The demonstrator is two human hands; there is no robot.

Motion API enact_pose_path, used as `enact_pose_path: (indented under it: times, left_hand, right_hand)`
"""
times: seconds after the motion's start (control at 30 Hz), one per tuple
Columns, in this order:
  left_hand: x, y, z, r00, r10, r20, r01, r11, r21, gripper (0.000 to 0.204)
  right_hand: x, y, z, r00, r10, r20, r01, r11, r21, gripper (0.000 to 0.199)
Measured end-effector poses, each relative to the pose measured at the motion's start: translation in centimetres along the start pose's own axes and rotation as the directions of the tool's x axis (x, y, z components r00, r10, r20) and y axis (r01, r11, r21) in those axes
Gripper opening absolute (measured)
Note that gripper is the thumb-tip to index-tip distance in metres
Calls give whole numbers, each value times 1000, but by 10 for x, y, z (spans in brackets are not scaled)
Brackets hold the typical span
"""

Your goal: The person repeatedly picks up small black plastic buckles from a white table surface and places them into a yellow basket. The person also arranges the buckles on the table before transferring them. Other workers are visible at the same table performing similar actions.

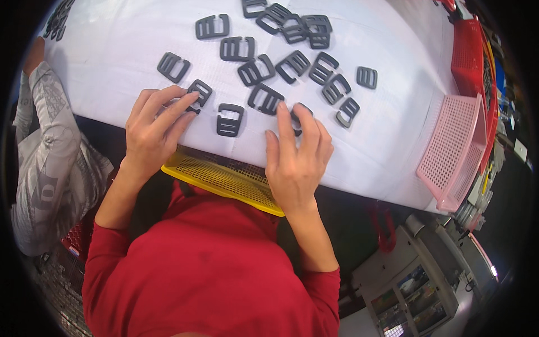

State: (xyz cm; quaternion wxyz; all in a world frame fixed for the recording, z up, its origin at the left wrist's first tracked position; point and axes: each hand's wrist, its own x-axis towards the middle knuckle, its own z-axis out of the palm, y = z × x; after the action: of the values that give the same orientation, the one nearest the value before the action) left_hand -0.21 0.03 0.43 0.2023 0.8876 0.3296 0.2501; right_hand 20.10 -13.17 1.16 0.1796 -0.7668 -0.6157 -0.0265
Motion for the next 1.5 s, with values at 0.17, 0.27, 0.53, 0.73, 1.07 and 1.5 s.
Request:
enact_pose_path:
  times: [0.17,0.27,0.53,0.73,1.07,1.5]
  left_hand:
    - [5,13,5,998,21,-52,-23,999,-33,40]
    - [3,9,4,991,4,-132,-5,1000,-10,35]
    - [-15,-2,-3,979,-37,-201,48,998,49,34]
    - [-32,19,16,988,28,-155,-23,999,31,33]
    - [-30,29,28,996,16,-86,-11,998,64,43]
    - [-28,29,24,997,10,-72,-7,999,47,43]
  right_hand:
    - [-9,2,-9,998,-49,40,51,998,-42,42]
    - [-14,10,-10,999,49,4,-49,998,-32,40]
    - [-21,17,-4,1000,8,-8,-7,993,119,41]
    - [-23,22,0,994,87,-60,-74,979,191,56]
    - [-35,24,3,986,160,-56,-142,959,245,59]
    - [-43,9,3,993,111,-37,-104,982,159,36]
